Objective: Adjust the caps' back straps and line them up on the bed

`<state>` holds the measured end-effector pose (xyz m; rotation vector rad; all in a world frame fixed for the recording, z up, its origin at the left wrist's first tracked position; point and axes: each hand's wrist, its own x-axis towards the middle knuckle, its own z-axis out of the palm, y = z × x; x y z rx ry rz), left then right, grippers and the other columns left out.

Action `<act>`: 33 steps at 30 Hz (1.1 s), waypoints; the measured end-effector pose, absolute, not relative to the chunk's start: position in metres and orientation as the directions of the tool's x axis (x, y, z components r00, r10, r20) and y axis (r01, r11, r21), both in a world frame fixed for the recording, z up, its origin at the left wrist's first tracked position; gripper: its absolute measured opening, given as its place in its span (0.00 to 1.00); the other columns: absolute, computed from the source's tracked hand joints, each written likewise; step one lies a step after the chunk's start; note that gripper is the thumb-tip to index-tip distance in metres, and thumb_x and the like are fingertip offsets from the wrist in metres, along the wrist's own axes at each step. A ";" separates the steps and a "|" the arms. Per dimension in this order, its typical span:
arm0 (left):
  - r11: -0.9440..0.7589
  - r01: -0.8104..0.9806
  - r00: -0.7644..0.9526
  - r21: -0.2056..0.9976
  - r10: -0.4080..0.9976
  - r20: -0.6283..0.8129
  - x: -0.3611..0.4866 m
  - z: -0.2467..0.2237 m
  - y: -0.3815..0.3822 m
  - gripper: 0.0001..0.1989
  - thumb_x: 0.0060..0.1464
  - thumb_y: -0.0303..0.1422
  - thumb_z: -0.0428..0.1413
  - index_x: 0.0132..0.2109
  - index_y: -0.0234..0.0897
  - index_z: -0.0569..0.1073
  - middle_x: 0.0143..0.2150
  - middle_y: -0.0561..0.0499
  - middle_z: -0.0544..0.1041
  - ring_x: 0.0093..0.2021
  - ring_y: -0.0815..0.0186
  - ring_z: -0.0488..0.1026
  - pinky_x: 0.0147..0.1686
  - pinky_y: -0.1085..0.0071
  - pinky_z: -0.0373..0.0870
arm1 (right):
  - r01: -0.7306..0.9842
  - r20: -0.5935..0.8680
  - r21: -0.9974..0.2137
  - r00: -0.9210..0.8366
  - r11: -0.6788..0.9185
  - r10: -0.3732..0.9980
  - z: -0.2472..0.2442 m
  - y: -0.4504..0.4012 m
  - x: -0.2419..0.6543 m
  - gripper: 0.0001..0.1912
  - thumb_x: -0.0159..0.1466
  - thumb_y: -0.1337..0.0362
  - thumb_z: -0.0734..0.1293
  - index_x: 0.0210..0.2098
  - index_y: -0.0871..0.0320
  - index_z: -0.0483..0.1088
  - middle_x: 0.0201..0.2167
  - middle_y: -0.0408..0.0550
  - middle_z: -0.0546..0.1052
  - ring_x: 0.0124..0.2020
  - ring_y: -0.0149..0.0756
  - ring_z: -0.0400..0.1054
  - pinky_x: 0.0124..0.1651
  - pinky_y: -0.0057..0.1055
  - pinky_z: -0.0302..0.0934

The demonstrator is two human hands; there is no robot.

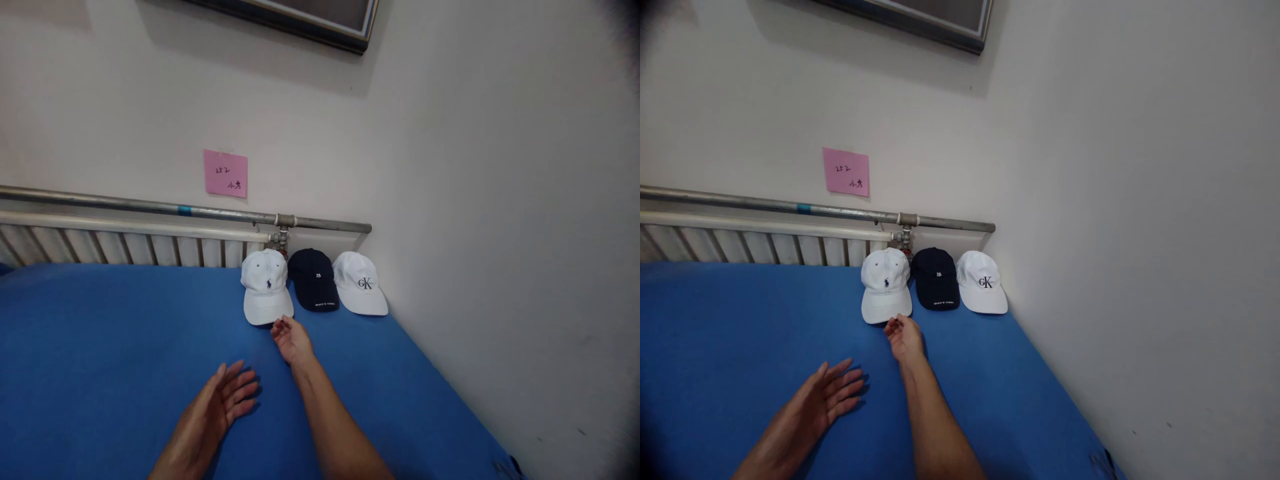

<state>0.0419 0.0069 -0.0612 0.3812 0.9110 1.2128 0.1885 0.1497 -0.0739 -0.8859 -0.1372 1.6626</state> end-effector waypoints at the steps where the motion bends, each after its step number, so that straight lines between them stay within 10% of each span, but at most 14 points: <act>1: 0.341 -0.633 0.061 0.695 0.917 -0.394 0.042 -0.061 0.007 0.23 0.64 0.36 0.50 0.59 0.22 0.64 0.53 0.29 0.75 0.47 0.51 0.77 0.47 0.58 0.73 | -0.794 -0.473 -0.529 -0.016 -0.299 0.881 -0.074 0.149 0.189 0.09 0.67 0.63 0.65 0.43 0.62 0.69 0.36 0.45 0.74 0.29 0.28 0.70 0.30 0.27 0.68; 33: 0.342 -0.669 0.050 0.660 0.907 -0.419 0.043 -0.061 0.010 0.17 0.62 0.36 0.51 0.52 0.28 0.72 0.44 0.35 0.79 0.38 0.57 0.78 0.37 0.63 0.74 | -0.808 -0.355 -0.562 0.046 -0.174 0.934 -0.073 0.172 0.180 0.08 0.67 0.65 0.65 0.34 0.63 0.69 0.26 0.39 0.71 0.24 0.25 0.67 0.27 0.25 0.65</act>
